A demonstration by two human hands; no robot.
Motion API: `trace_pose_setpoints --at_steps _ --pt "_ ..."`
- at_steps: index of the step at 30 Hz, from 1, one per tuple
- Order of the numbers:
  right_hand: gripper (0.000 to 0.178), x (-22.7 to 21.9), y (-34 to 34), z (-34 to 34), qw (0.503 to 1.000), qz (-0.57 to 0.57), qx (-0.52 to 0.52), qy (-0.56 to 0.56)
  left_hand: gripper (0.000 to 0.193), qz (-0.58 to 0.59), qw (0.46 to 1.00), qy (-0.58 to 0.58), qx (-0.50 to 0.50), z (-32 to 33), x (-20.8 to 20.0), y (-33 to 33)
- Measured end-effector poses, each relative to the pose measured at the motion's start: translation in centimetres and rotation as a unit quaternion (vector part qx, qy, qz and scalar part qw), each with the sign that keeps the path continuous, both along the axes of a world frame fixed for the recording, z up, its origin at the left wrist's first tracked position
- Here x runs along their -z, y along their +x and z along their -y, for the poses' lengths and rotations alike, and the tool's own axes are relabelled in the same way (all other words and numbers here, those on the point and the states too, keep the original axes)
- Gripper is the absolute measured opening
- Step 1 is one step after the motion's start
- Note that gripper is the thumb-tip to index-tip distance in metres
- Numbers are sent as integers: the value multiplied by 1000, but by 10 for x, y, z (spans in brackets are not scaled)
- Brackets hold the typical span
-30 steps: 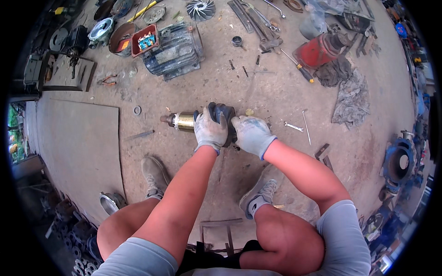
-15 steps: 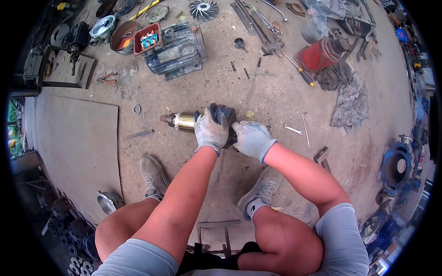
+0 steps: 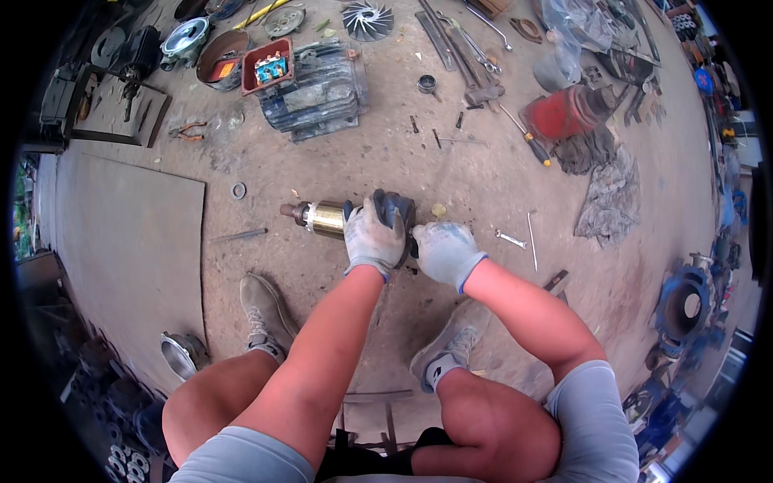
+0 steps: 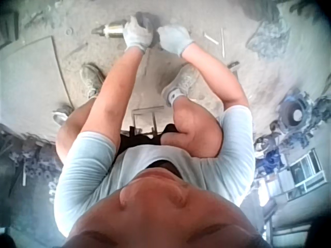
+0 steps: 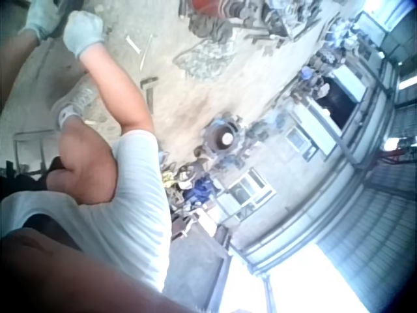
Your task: The person is cleaning a mechanical part, likely a motor or generator, using a rag and a small tool. They wipe the surface and scrape off debris while sitting on the floor in a workshop.
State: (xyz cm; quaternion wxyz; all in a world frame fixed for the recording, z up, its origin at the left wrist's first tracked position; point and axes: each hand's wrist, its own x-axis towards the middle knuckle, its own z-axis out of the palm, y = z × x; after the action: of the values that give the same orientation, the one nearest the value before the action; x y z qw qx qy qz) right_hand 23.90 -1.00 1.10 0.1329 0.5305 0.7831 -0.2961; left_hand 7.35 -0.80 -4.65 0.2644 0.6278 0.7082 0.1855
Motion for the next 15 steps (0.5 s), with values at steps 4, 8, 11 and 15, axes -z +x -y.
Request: trace_pose_setpoints --at_steps 4,8,11,15 --pt "20 -1 3 4 1000 -20 13 15 50 -6 1000 -10 1 -1 -3 0" --pt "21 3 1 3 1000 0 4 11 60 13 999 -39 12 -2 -7 -2" --pt "25 4 6 1 999 -37 28 -8 59 12 999 -50 13 -3 -8 -2" --pt "26 8 12 -1 996 -77 35 -25 57 17 999 -31 5 -3 -7 1"
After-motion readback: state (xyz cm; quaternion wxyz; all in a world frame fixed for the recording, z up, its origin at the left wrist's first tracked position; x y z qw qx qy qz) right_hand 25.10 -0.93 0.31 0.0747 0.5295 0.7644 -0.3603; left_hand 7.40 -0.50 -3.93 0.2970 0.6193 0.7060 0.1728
